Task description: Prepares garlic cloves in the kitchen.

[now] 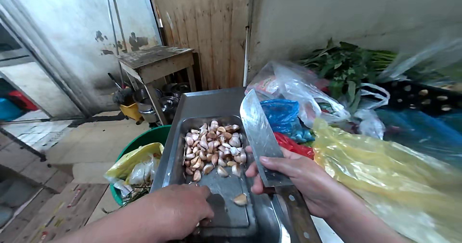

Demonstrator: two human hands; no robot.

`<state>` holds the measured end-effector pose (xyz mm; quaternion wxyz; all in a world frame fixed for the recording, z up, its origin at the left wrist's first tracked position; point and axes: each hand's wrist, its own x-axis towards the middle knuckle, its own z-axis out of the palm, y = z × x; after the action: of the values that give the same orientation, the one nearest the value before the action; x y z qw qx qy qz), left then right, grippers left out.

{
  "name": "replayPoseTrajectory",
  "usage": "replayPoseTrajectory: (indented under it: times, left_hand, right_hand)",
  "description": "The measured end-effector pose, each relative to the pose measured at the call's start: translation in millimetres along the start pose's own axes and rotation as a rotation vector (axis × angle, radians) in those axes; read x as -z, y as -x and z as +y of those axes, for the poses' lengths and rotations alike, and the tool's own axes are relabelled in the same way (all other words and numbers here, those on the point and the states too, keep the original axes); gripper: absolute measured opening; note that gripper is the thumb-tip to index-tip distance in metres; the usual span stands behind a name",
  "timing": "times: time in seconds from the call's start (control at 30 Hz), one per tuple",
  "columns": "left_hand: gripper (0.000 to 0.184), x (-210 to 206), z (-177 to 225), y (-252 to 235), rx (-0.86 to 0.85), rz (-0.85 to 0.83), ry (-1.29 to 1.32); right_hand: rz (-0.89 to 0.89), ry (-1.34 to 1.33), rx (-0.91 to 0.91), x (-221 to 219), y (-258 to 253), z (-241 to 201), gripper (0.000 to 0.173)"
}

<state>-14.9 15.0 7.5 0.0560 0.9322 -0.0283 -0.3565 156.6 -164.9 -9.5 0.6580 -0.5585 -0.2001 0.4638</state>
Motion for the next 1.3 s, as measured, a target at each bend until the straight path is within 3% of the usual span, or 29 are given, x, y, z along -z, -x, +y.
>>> replayPoseTrajectory:
  times: [0.13, 0.3, 0.37, 0.43, 0.53, 0.6, 0.67, 0.8, 0.93, 1.0, 1.07, 1.17, 1.3]
  left_hand:
    - [0.030, 8, -7, -7, 0.135, 0.159, -0.092]
    - [0.021, 39, -30, -14, 0.211, 0.546, -0.229]
    - [0.017, 54, -29, -11, 0.250, 0.603, -0.267]
    - [0.017, 55, -21, -11, 0.145, 0.562, -0.199]
    - [0.027, 41, 14, -25, -0.147, 0.224, 0.110]
    - [0.031, 24, 28, -41, -0.226, 0.117, 0.226]
    - [0.033, 17, 31, -53, -0.198, 0.160, 0.267]
    - [0.041, 34, 13, -65, 0.038, 0.269, 0.238]
    - [0.045, 57, -9, -49, 0.107, 0.356, 0.242]
    - [0.036, 63, -9, -25, 0.109, 0.312, 0.152]
    - [0.024, 57, -4, -4, 0.110, 0.110, 0.011]
    - [0.032, 28, 13, 4, 0.187, -0.169, -0.195]
    - [0.026, 1, 16, -4, 0.180, -0.096, -0.276]
  right_hand:
    - [0.027, -0.003, -0.012, -2, 0, 0, 0.029]
    - [0.026, 0.002, -0.003, -1, 0, 0, 0.028]
    - [0.016, 0.009, 0.006, -1, 0, 2, 0.030]
    - [0.001, 0.019, 0.023, 0, 0, 3, 0.029]
    - [-0.013, 0.034, 0.037, 0, 0, 3, 0.031]
    - [-0.017, 0.039, 0.039, -1, 1, 2, 0.031]
    - [-0.008, 0.047, 0.042, -1, 1, 1, 0.030]
    - [0.013, 0.022, 0.020, -1, 1, 2, 0.029]
    - [0.016, 0.008, 0.002, -2, 2, -2, 0.028]
    - [0.008, 0.005, -0.007, -1, 2, -2, 0.027]
    - [0.009, 0.002, -0.018, -2, 1, -2, 0.027]
    - [0.011, 0.002, -0.035, -4, 1, -4, 0.025]
    - [0.004, 0.005, -0.031, -4, 2, -3, 0.023]
